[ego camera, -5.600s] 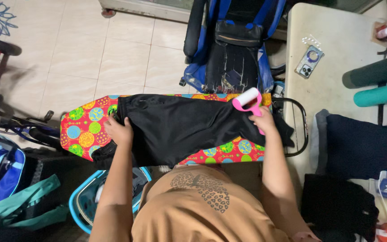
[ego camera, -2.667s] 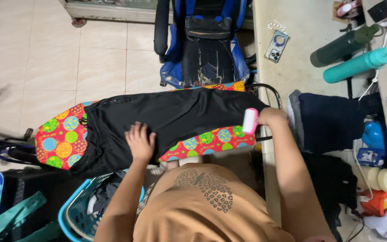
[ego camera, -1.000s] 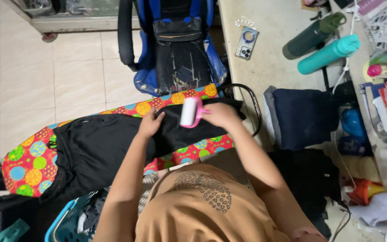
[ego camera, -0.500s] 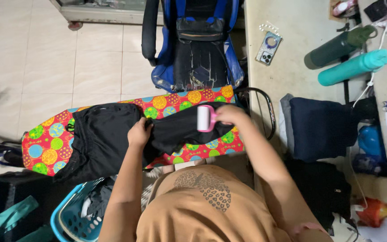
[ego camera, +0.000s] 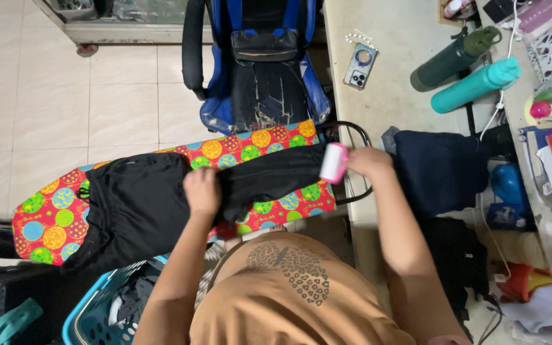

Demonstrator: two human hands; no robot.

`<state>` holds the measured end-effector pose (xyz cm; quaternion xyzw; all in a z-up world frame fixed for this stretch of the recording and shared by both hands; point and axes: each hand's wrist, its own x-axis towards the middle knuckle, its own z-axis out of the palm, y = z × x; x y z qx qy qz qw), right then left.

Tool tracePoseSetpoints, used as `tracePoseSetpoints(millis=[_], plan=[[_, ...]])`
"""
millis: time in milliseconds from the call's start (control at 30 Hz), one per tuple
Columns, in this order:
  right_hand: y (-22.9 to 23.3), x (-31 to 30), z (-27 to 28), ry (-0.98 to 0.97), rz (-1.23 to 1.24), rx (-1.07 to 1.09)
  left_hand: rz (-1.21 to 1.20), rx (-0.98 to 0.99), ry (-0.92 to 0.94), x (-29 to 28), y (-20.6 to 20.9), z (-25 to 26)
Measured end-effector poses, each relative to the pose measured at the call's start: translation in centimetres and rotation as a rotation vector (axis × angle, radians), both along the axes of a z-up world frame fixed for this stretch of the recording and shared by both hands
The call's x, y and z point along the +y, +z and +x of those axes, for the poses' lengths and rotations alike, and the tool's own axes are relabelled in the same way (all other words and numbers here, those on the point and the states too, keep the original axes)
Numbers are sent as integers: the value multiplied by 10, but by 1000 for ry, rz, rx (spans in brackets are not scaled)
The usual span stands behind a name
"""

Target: The person uses a pink lint roller to clean a black garment laid on a colorful ironing board. They repeatedly roll the tool over the fabric, repositioning the garment to cover different areas. The person then folds the garment and places it aside.

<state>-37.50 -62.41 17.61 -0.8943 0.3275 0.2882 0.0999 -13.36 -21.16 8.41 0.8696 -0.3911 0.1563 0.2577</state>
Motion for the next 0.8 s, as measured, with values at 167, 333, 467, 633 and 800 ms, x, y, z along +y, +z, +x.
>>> tracePoseSetpoints(millis=[167, 333, 467, 633, 800], plan=[[-17, 76, 72, -45, 220, -333, 47, 463, -216, -52, -17, -45], [-93, 101, 115, 158, 199, -370, 119, 408, -73, -59, -40, -61], [-121, 43, 100, -153, 559, -195, 283, 543, -52, -53, -46, -59], [-99, -24, 41, -179, 452, -36, 376, 583, -42, -52, -42, -61], [-52, -46, -2, -120, -40, 96, 413, 612, -27, -52, -32, -59]])
